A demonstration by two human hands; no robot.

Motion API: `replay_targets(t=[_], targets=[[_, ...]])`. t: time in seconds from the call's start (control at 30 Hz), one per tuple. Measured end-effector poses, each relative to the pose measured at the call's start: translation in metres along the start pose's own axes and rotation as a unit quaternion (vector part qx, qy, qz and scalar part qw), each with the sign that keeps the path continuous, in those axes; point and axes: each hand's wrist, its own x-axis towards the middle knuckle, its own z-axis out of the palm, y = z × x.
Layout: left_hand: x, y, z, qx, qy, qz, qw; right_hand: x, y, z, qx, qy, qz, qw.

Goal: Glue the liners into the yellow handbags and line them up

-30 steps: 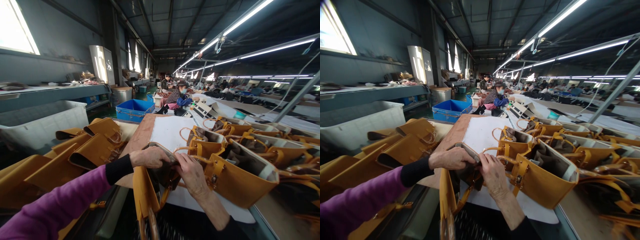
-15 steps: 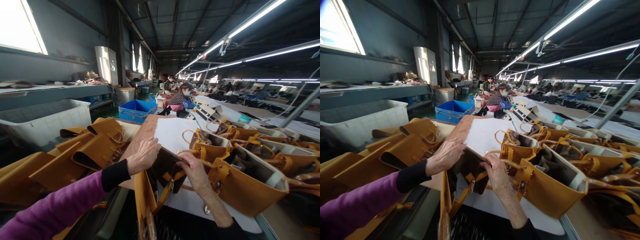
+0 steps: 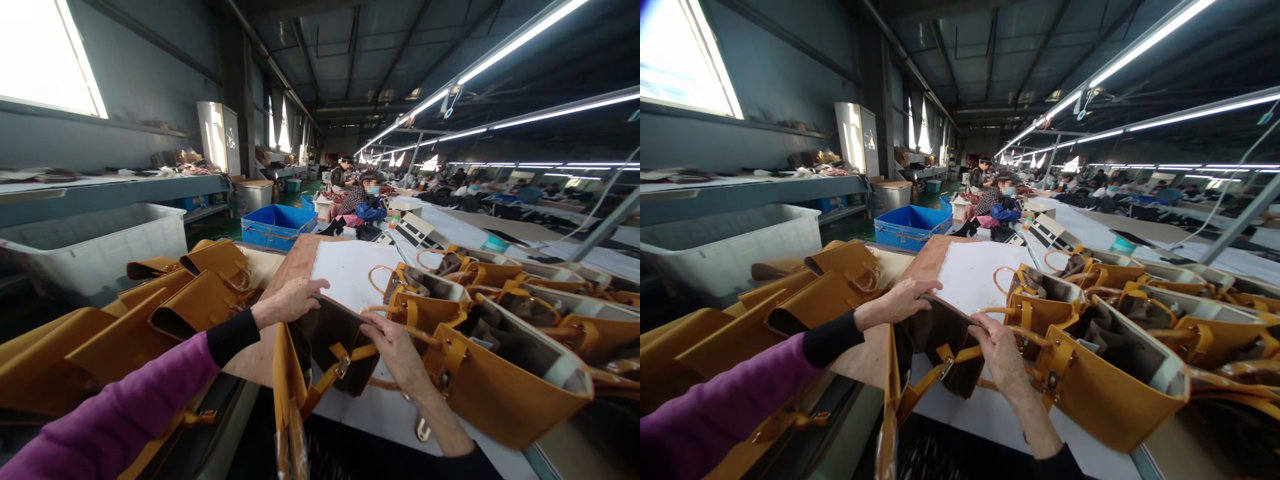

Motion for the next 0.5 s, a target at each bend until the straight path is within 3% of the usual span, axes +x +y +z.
replay_targets(t=[0.2, 0.3, 0.5], targets=[[0.006, -0.011, -0.007, -0.011, -0.049, 0.062, 0.997, 0.012, 0.011, -0.007, 0.127, -0.089, 0.021, 0.988], [0.007, -0.010, -0.010, 0.008, -0.061, 0.076, 0.995, 0.016, 0.016, -0.008, 0.151, -0.088, 0.036, 0.984], [0.002, 0.005, -0.019, 0.046, -0.034, 0.103, 0.993, 0.017, 0.019, -0.009, 0.139, -0.095, 0.080, 0.983]])
